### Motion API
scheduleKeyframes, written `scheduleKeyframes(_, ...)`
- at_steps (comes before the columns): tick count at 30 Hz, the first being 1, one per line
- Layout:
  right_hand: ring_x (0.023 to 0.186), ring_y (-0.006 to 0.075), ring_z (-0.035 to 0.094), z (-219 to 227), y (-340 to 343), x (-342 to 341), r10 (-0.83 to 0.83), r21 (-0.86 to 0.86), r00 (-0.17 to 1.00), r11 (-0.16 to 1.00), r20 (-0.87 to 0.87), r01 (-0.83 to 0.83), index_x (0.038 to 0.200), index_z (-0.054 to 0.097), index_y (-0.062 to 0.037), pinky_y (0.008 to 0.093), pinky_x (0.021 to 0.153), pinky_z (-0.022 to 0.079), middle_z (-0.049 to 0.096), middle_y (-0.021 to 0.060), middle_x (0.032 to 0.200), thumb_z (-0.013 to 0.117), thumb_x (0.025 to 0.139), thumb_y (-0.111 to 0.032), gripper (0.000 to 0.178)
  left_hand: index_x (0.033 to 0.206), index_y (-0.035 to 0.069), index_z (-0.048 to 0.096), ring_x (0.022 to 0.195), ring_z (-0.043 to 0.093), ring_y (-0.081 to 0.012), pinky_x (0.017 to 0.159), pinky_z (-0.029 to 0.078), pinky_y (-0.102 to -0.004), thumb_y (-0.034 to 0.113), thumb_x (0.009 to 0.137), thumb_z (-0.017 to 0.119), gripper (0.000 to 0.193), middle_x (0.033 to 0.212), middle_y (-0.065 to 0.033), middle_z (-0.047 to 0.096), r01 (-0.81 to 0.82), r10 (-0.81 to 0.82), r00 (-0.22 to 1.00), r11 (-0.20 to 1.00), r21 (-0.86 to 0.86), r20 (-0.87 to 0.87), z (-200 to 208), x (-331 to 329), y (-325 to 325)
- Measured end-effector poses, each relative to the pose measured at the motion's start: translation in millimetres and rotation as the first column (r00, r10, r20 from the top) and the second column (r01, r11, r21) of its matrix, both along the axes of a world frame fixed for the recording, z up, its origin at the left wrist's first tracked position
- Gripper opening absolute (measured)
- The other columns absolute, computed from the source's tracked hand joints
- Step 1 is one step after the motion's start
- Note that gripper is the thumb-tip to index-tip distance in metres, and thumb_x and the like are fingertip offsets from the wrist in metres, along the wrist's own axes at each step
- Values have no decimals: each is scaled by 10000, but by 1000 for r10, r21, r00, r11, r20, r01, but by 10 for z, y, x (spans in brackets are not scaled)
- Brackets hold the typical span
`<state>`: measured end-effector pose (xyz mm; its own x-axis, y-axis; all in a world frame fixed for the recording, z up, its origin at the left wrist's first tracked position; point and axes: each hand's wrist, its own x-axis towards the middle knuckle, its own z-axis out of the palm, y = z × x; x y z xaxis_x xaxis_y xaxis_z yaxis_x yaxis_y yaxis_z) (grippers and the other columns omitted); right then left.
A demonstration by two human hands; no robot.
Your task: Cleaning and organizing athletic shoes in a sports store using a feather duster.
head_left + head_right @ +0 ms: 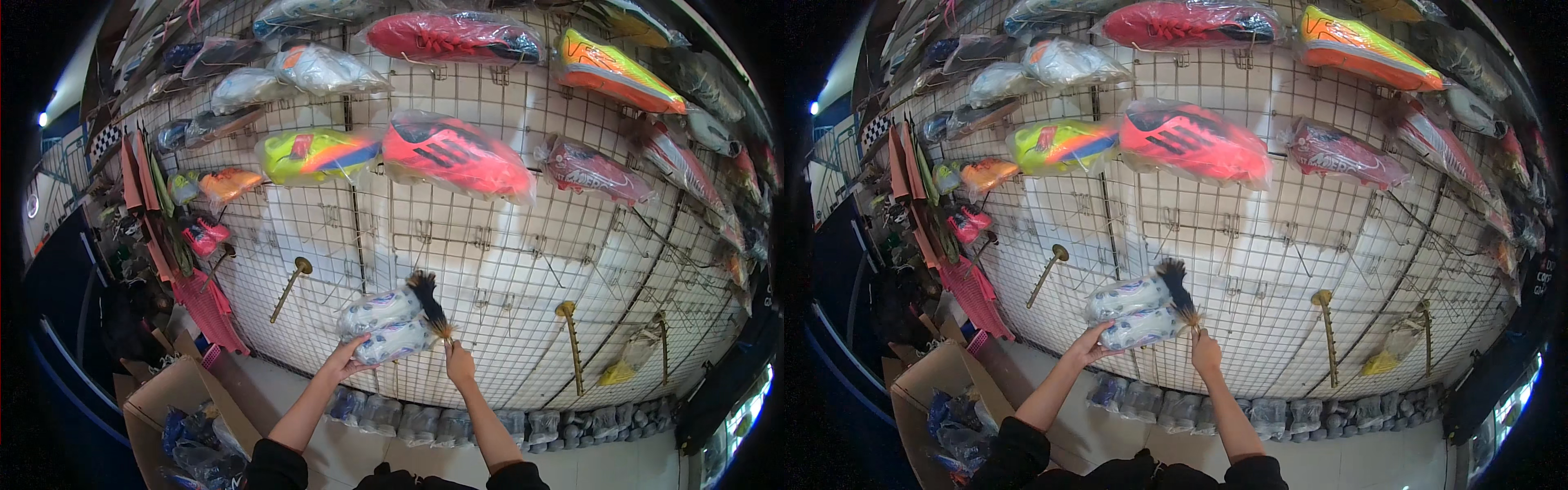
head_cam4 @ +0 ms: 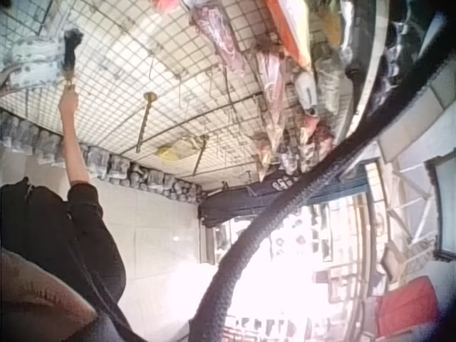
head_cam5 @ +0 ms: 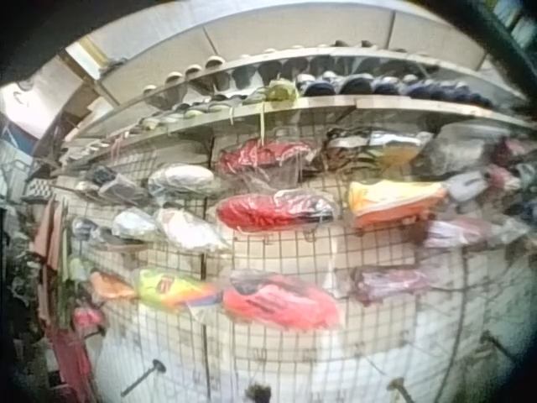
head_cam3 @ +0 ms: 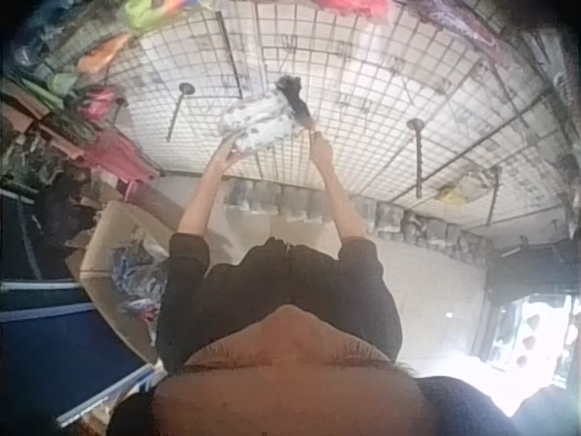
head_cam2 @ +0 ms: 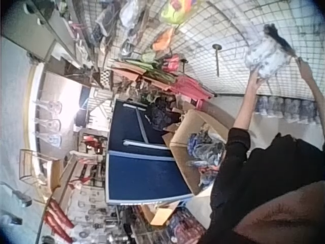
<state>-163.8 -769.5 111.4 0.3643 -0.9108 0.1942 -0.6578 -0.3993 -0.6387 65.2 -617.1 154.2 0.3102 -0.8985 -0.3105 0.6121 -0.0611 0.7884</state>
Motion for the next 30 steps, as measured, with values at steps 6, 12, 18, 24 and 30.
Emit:
scheduleKeyframes(6, 768, 429, 591, -615, -528, -48, 24, 31, 999, 999, -27, -23, 909, 562, 13, 479, 685, 479, 593, 290, 787, 379, 908, -368, 423, 1300, 42, 222, 1025, 534, -339, 781, 534, -481, 224, 743, 703, 759, 1186, -210, 436, 4, -5, 1000, 999, 36, 20, 32, -80, -132)
scheduleKeyframes(12, 669, 410, 591, -851, 10, -189, -135, 186, 971, 978, 195, 98, 844, 560, 33, 469, 611, 470, 588, 253, 673, 377, 914, -363, 441, 1325, 64, 198, 1074, 507, -329, 832, 499, -502, 362, 743, 697, 822, 1232, -195, 422, 73, -73, 997, 996, -41, 6, -65, 27, -37)
scheduleKeyframes(18, 558, 442, 531, -581, 728, -45, 13, 6, 930, 1000, 367, -16, 846, 477, 25, 493, 479, 377, 528, 271, 597, 405, 920, -232, 277, 1350, 83, 246, 1143, 450, -354, 905, 406, -548, 664, 758, 455, 855, 1277, -152, 425, 156, -184, 955, 978, -135, -231, 150, 42, 48)
scheduleKeyframes(24, 591, 442, 520, -461, 1025, 85, 279, -66, 908, 960, 312, -272, 883, 404, -10, 495, 488, 374, 505, 242, 580, 425, 919, -208, 202, 1343, 89, 280, 1182, 416, -355, 934, 380, -544, 675, 797, 347, 803, 1308, -159, 408, 90, -89, 994, 996, 16, -67, 243, -142, -56)
scheduleKeyframes(30, 543, 348, 562, 136, 1037, 135, 292, -299, 956, 913, 5, -277, 855, 447, -58, 444, 447, 417, 573, 148, 659, 500, 884, -246, 197, 1235, 50, 416, 1113, 496, -315, 931, 406, -518, 421, 941, 277, 494, 1225, -116, 499, 58, -57, 998, 998, 11, -24, 211, -177, -9)
